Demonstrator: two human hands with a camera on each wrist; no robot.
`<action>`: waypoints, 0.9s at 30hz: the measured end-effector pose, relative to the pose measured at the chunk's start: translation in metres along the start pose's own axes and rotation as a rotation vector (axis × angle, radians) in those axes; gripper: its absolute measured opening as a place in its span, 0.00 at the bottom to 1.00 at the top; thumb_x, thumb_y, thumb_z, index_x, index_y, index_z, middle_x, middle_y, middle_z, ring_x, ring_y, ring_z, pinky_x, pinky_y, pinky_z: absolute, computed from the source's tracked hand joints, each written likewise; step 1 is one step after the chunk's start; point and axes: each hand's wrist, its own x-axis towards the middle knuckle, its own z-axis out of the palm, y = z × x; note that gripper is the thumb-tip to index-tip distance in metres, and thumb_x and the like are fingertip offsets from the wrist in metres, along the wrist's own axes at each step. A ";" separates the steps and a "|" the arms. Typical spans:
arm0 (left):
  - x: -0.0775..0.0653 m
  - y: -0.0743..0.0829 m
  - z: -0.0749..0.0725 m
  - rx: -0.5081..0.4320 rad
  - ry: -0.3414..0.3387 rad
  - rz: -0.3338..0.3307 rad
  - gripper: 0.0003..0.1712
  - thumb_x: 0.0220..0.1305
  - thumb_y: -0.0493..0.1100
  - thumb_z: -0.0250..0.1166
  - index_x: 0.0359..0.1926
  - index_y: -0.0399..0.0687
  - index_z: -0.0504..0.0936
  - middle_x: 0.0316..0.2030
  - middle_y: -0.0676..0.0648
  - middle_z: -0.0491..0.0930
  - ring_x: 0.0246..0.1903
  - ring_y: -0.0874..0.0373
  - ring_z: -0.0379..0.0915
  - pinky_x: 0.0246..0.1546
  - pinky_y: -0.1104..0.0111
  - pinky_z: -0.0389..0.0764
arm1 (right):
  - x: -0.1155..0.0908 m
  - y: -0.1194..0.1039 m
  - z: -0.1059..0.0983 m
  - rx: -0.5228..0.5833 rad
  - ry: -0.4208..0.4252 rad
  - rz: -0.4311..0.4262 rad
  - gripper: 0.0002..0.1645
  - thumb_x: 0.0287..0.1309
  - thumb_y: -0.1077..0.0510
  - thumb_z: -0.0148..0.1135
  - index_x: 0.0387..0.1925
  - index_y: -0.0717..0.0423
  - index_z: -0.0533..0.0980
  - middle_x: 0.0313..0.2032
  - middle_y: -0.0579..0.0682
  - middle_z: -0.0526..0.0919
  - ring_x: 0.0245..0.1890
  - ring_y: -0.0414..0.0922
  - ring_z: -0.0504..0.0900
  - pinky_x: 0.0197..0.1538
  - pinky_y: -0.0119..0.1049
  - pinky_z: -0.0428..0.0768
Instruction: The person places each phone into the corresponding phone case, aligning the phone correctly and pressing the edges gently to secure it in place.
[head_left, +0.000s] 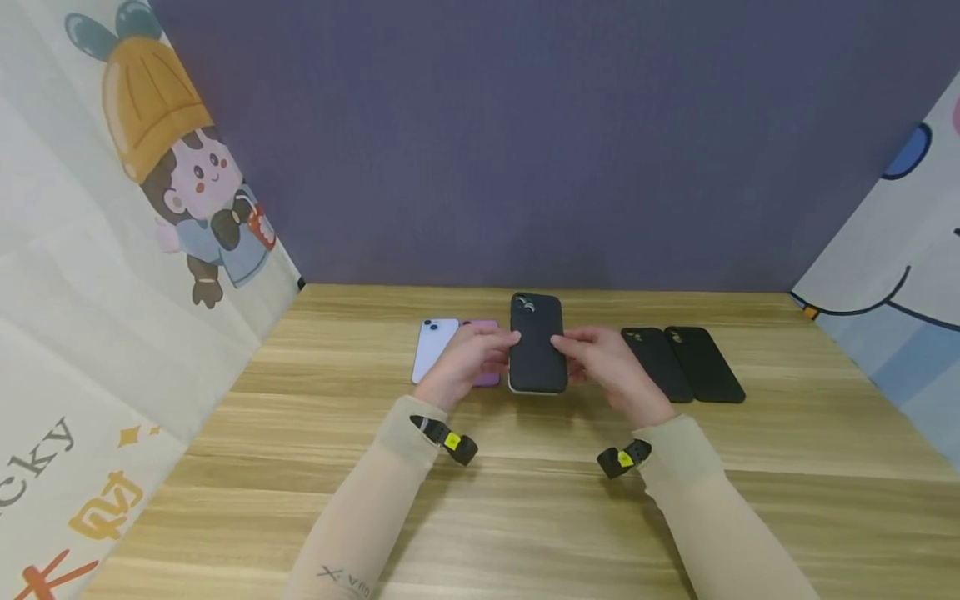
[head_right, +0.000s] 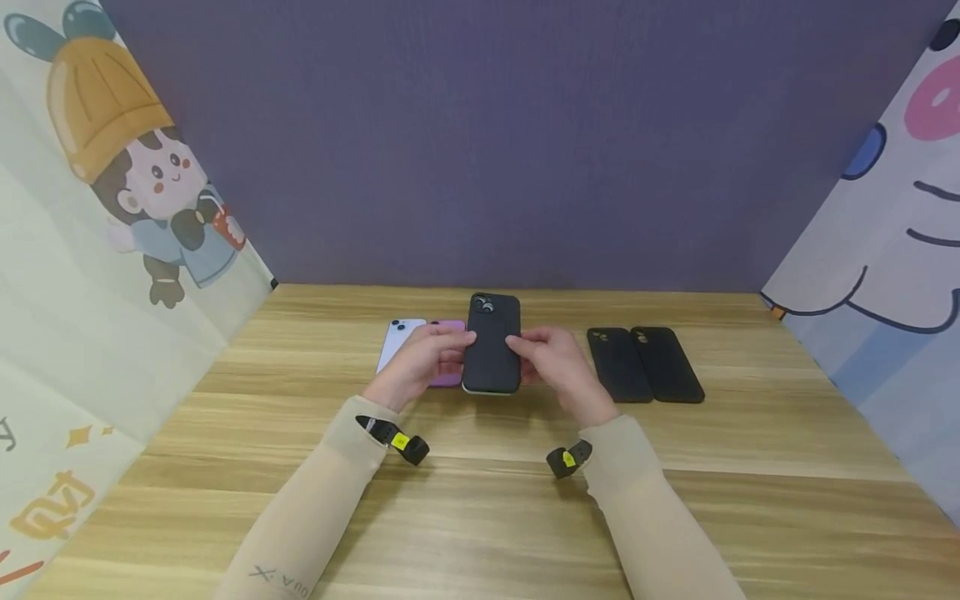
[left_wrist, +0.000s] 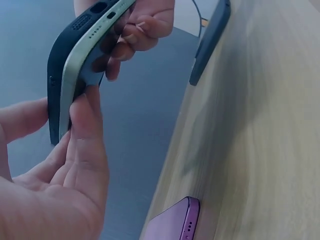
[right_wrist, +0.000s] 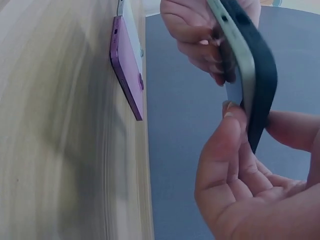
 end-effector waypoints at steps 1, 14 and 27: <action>-0.001 0.000 0.000 0.007 -0.008 -0.011 0.06 0.64 0.38 0.69 0.37 0.39 0.81 0.32 0.47 0.86 0.30 0.57 0.82 0.34 0.67 0.82 | 0.000 0.000 -0.001 0.000 -0.007 -0.006 0.29 0.71 0.48 0.61 0.61 0.67 0.74 0.45 0.59 0.81 0.36 0.48 0.82 0.41 0.39 0.83; -0.005 0.001 0.004 0.174 -0.227 -0.083 0.16 0.62 0.40 0.68 0.48 0.34 0.85 0.35 0.46 0.88 0.36 0.56 0.85 0.45 0.62 0.84 | 0.006 0.008 -0.019 0.216 -0.027 0.003 0.30 0.74 0.42 0.55 0.57 0.66 0.76 0.42 0.48 0.80 0.36 0.43 0.82 0.44 0.38 0.81; -0.011 0.000 0.009 0.249 -0.367 -0.023 0.06 0.62 0.37 0.67 0.37 0.37 0.85 0.33 0.49 0.84 0.32 0.59 0.81 0.41 0.66 0.81 | 0.010 0.014 -0.015 0.303 -0.114 0.018 0.22 0.71 0.40 0.60 0.31 0.52 0.84 0.34 0.47 0.84 0.34 0.43 0.84 0.44 0.36 0.83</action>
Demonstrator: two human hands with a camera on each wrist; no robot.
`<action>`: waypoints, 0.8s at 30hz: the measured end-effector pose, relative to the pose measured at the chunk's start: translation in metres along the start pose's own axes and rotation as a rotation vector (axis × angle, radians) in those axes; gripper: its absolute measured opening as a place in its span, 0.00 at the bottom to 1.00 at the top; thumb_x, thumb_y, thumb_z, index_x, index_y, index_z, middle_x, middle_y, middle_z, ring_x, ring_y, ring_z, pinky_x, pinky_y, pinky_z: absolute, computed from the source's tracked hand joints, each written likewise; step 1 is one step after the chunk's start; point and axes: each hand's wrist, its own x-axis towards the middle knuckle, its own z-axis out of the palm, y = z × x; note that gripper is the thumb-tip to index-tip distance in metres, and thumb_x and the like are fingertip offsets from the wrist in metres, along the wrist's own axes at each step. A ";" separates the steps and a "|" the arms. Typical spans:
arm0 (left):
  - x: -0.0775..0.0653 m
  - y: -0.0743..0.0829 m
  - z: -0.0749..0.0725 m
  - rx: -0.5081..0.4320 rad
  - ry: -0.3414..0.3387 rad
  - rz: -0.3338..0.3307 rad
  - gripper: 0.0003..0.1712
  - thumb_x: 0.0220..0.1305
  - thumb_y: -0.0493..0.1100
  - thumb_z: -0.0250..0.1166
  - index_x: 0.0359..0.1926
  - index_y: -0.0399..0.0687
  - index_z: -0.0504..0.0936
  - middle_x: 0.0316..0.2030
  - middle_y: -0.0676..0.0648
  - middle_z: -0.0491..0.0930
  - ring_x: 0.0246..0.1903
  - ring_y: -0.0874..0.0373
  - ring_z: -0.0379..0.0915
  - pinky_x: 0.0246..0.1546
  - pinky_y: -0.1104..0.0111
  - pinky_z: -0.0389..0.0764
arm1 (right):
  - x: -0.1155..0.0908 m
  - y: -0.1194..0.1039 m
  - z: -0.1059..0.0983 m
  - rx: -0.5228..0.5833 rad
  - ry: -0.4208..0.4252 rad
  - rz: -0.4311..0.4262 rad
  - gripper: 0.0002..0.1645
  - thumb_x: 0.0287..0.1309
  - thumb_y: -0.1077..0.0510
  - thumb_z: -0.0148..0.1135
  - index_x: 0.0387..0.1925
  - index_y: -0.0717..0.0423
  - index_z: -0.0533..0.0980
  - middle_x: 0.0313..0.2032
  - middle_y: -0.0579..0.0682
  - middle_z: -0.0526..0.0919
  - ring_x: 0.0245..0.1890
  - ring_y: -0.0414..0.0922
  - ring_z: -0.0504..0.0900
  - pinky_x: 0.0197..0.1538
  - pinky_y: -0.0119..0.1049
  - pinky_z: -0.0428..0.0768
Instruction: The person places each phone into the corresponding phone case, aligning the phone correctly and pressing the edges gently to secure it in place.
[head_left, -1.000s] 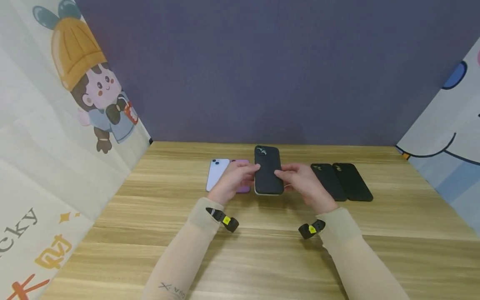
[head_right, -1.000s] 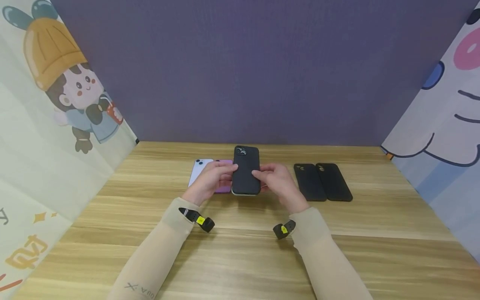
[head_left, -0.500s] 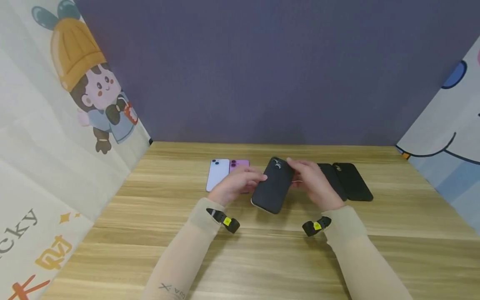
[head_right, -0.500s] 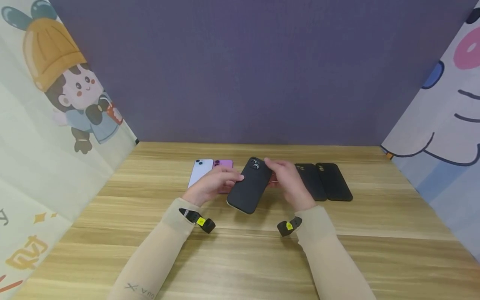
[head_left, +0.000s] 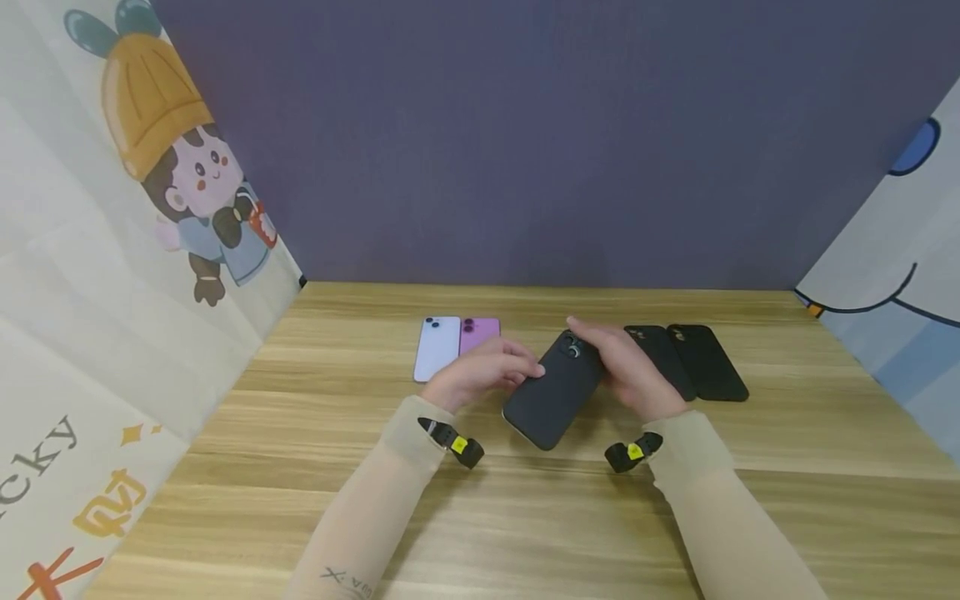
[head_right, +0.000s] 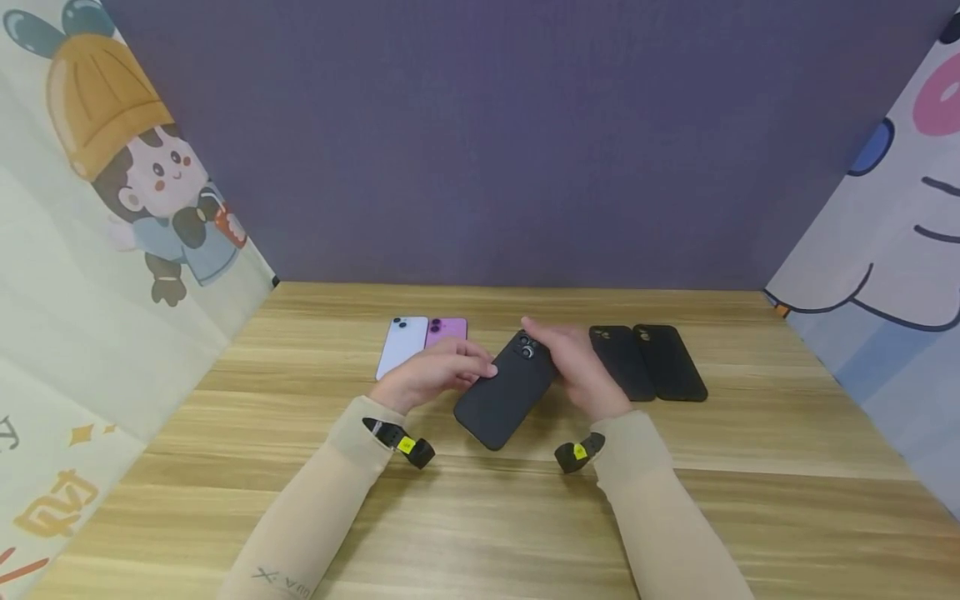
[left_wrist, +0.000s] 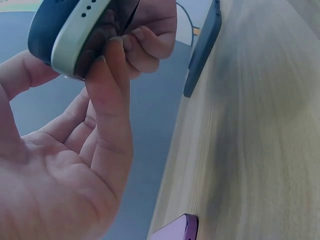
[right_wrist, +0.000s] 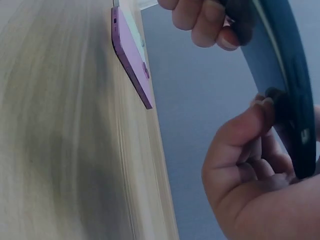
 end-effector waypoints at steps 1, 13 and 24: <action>0.000 0.000 0.000 0.003 -0.002 -0.001 0.06 0.62 0.38 0.67 0.37 0.37 0.85 0.33 0.49 0.84 0.32 0.59 0.80 0.41 0.67 0.81 | 0.000 0.000 0.001 -0.008 -0.001 -0.001 0.23 0.70 0.39 0.60 0.31 0.52 0.84 0.34 0.47 0.84 0.33 0.43 0.84 0.44 0.36 0.83; 0.001 0.000 0.003 0.021 0.010 0.001 0.10 0.62 0.36 0.65 0.40 0.33 0.85 0.36 0.49 0.83 0.33 0.61 0.79 0.42 0.68 0.81 | 0.000 0.001 0.005 -0.104 0.075 -0.033 0.21 0.71 0.43 0.60 0.33 0.56 0.83 0.31 0.47 0.83 0.27 0.41 0.82 0.34 0.35 0.82; -0.001 0.003 -0.002 -0.016 0.019 -0.039 0.16 0.68 0.41 0.65 0.51 0.33 0.84 0.35 0.49 0.87 0.36 0.58 0.83 0.48 0.64 0.82 | -0.003 -0.001 0.005 -0.036 0.151 -0.023 0.22 0.72 0.42 0.59 0.41 0.57 0.83 0.43 0.48 0.80 0.38 0.42 0.82 0.44 0.35 0.82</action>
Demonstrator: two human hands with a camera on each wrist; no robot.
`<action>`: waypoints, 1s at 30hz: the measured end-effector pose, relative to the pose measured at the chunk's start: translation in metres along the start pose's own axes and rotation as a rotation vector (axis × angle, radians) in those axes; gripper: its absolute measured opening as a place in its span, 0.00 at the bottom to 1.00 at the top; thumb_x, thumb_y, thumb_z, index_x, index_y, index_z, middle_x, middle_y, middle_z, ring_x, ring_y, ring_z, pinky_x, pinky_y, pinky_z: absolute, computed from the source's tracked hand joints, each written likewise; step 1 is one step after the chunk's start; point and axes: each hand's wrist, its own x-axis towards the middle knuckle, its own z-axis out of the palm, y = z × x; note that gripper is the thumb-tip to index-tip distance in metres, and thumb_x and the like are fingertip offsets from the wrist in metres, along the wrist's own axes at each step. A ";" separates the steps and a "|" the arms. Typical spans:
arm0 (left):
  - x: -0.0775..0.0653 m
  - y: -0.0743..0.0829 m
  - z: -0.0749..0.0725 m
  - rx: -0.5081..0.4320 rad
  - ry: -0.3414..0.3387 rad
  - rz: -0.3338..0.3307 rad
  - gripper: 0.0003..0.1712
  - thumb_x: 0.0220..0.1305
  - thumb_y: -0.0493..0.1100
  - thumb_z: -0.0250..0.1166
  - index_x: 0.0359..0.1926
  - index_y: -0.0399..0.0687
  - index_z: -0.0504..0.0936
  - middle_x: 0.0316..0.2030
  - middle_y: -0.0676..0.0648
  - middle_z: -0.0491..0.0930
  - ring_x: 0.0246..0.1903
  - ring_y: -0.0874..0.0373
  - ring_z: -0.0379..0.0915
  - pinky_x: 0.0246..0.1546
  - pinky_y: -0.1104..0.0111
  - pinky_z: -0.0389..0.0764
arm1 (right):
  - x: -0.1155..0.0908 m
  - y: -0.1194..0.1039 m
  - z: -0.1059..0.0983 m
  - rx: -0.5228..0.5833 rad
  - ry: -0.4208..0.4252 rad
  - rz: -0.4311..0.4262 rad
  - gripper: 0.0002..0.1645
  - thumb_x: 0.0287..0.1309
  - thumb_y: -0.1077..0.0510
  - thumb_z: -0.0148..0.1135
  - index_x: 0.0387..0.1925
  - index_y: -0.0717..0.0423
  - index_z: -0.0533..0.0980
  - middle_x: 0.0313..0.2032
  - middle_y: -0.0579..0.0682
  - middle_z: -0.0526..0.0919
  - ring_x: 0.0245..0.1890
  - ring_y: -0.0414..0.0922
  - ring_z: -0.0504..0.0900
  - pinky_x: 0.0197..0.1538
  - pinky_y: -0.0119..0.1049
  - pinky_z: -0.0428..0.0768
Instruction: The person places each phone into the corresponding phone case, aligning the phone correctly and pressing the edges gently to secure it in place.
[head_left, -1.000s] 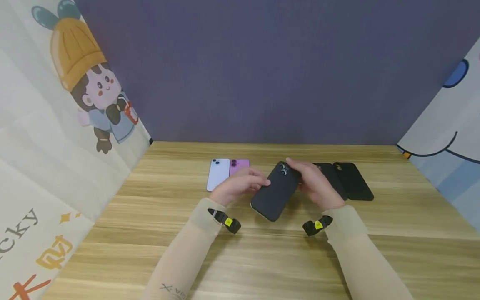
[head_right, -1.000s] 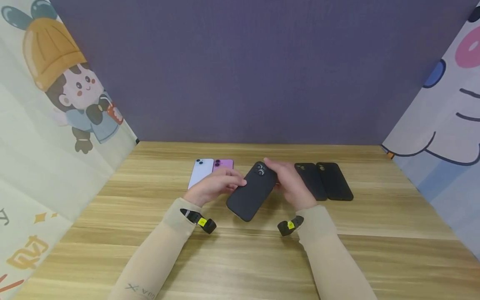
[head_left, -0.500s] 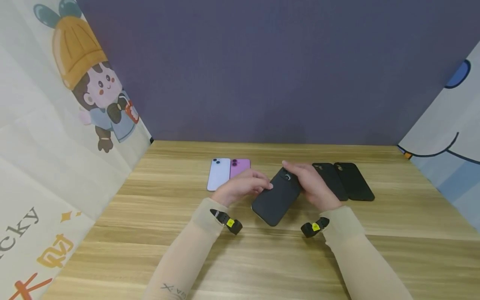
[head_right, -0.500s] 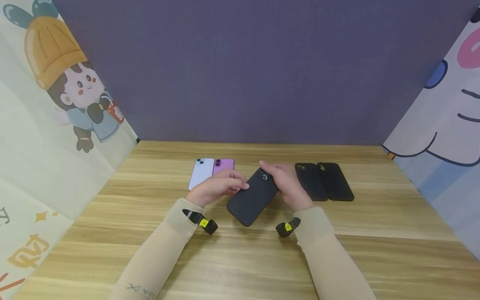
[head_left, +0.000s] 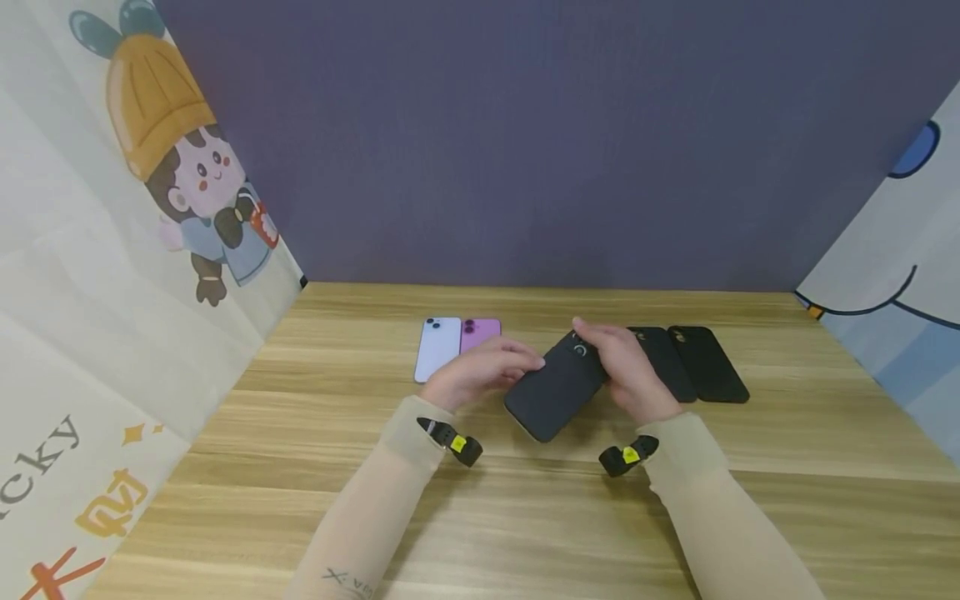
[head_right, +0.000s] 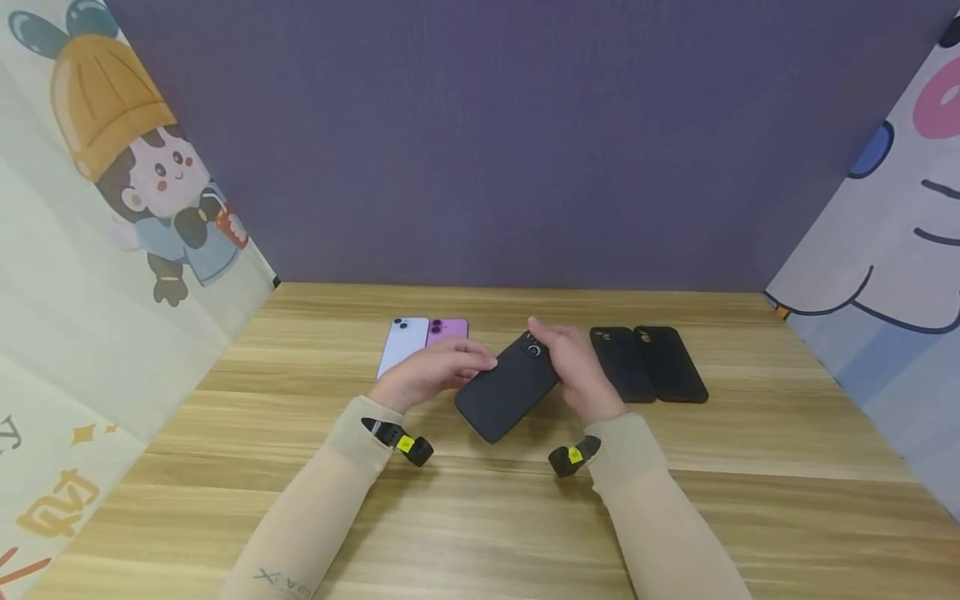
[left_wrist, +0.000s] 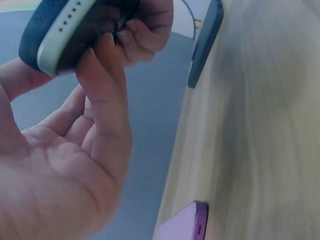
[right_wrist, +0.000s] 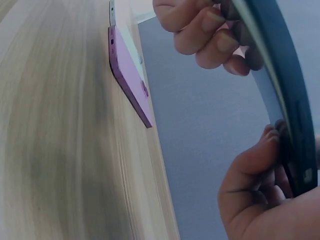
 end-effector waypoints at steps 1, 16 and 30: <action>0.000 0.000 -0.002 -0.002 0.000 -0.012 0.16 0.68 0.41 0.66 0.51 0.34 0.84 0.35 0.49 0.87 0.36 0.58 0.83 0.47 0.64 0.82 | 0.000 0.000 0.000 0.026 0.000 0.002 0.21 0.72 0.42 0.59 0.40 0.56 0.84 0.43 0.47 0.80 0.38 0.42 0.82 0.44 0.35 0.82; -0.013 -0.001 -0.028 0.072 -0.059 -0.041 0.10 0.68 0.43 0.65 0.35 0.39 0.83 0.26 0.42 0.84 0.23 0.57 0.79 0.31 0.65 0.83 | 0.000 -0.002 -0.004 0.292 0.088 0.026 0.18 0.72 0.48 0.61 0.28 0.53 0.80 0.29 0.43 0.80 0.26 0.38 0.81 0.38 0.30 0.81; -0.002 0.002 -0.033 -0.178 0.506 0.092 0.16 0.65 0.47 0.68 0.36 0.35 0.85 0.26 0.46 0.83 0.23 0.58 0.78 0.29 0.69 0.81 | 0.000 -0.003 0.001 0.141 0.069 0.000 0.18 0.70 0.43 0.63 0.35 0.53 0.81 0.26 0.42 0.79 0.22 0.37 0.73 0.26 0.31 0.70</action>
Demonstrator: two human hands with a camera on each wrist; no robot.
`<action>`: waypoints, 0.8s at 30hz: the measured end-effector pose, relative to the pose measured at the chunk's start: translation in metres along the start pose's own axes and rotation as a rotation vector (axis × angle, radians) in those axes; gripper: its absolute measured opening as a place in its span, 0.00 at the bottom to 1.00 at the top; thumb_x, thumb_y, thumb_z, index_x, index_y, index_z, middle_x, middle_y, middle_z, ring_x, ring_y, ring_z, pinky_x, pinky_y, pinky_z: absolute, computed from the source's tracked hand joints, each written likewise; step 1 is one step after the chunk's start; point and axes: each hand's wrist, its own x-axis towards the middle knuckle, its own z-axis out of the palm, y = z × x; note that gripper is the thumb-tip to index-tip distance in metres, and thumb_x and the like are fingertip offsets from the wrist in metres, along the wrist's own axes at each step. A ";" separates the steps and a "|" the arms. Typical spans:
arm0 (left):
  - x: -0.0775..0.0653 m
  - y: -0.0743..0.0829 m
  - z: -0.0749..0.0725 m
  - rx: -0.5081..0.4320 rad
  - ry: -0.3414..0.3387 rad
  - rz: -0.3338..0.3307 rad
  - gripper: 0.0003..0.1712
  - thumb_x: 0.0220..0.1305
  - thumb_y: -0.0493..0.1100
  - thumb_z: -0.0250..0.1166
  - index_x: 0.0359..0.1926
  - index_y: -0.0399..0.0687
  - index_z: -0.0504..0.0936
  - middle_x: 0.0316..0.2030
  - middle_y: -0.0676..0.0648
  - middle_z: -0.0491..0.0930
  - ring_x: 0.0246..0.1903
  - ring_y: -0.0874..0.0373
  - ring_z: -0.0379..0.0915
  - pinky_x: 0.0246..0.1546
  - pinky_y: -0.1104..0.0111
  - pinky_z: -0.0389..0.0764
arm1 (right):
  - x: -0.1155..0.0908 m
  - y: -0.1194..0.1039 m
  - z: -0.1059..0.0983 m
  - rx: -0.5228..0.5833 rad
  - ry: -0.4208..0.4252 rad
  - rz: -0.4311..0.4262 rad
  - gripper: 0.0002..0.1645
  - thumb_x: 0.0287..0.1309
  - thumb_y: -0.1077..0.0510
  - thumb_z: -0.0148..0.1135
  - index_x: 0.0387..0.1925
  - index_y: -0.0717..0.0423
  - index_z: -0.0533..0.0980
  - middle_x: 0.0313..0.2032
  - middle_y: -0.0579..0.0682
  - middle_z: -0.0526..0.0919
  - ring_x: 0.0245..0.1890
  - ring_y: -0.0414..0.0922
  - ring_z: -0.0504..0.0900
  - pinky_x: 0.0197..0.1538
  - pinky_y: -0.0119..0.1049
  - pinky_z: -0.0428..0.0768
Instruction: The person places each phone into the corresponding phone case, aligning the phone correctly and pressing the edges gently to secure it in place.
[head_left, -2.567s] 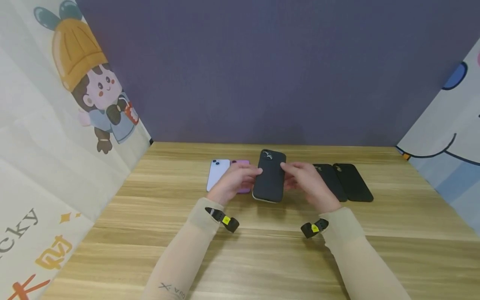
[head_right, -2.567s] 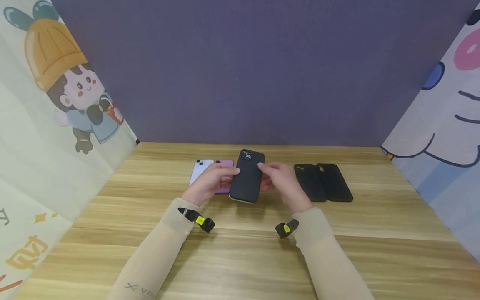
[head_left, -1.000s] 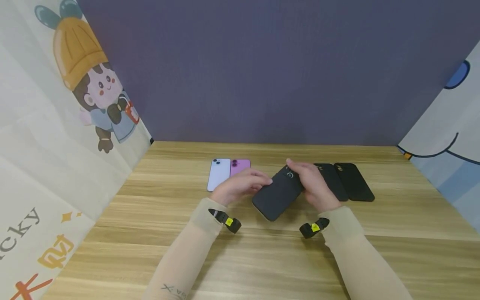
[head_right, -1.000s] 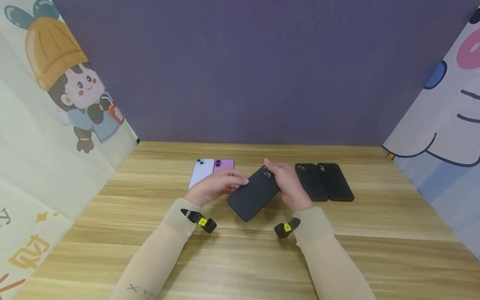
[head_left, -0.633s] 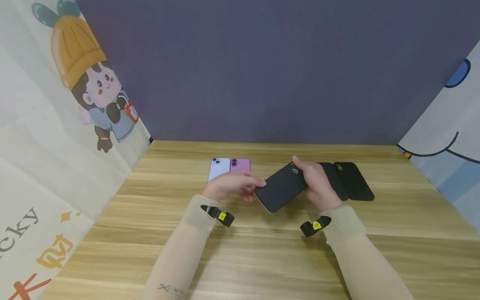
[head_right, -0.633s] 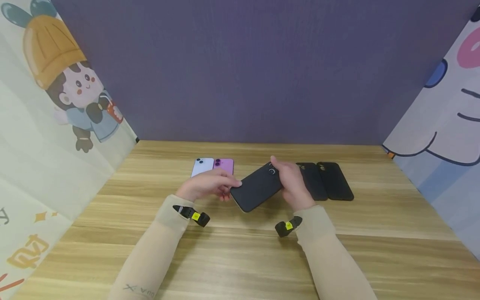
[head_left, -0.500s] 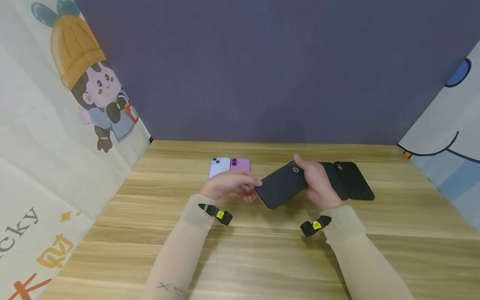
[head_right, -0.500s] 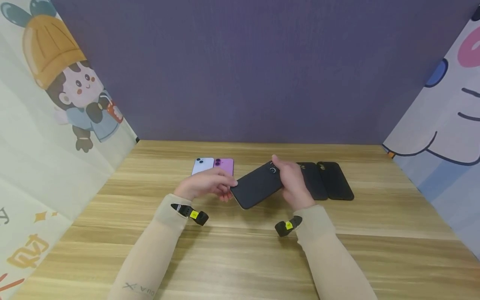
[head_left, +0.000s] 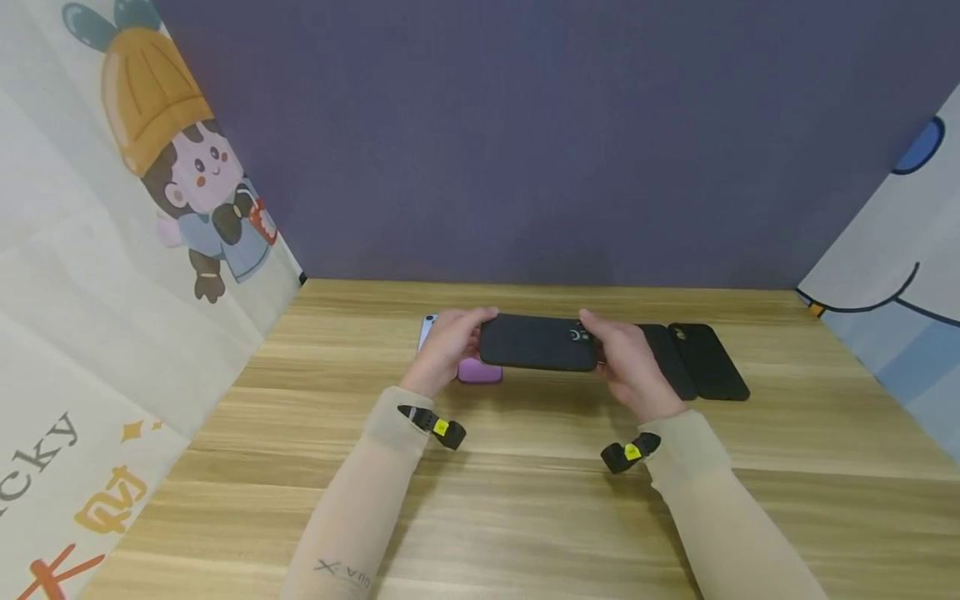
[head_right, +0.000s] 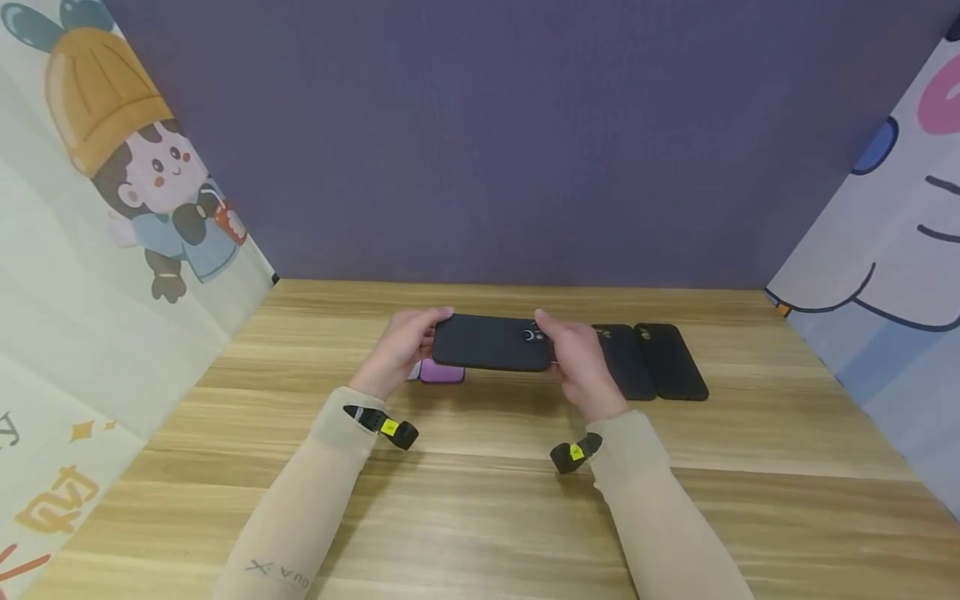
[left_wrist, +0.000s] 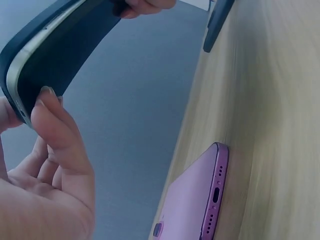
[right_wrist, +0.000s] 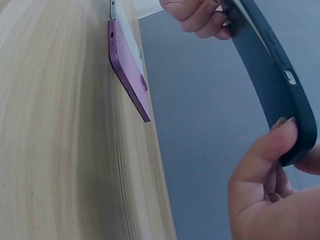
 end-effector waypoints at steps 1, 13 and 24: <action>0.001 0.000 0.000 -0.005 0.012 0.002 0.17 0.66 0.47 0.68 0.36 0.34 0.85 0.26 0.45 0.83 0.24 0.57 0.79 0.30 0.69 0.82 | 0.000 0.000 0.000 -0.004 0.000 -0.003 0.18 0.69 0.43 0.63 0.36 0.54 0.81 0.25 0.42 0.79 0.21 0.37 0.73 0.25 0.31 0.69; -0.001 -0.003 -0.001 0.093 -0.034 0.029 0.23 0.67 0.52 0.68 0.19 0.46 0.77 0.16 0.52 0.72 0.17 0.59 0.70 0.23 0.70 0.75 | -0.004 -0.004 -0.001 0.008 0.049 -0.017 0.21 0.71 0.42 0.60 0.33 0.56 0.80 0.28 0.44 0.78 0.22 0.38 0.76 0.28 0.34 0.75; -0.002 0.001 0.001 0.098 -0.058 0.038 0.15 0.71 0.45 0.65 0.33 0.36 0.84 0.21 0.50 0.79 0.19 0.61 0.69 0.22 0.72 0.70 | -0.003 -0.004 0.000 0.001 0.066 -0.028 0.22 0.70 0.43 0.61 0.37 0.59 0.79 0.27 0.44 0.78 0.21 0.38 0.77 0.28 0.34 0.74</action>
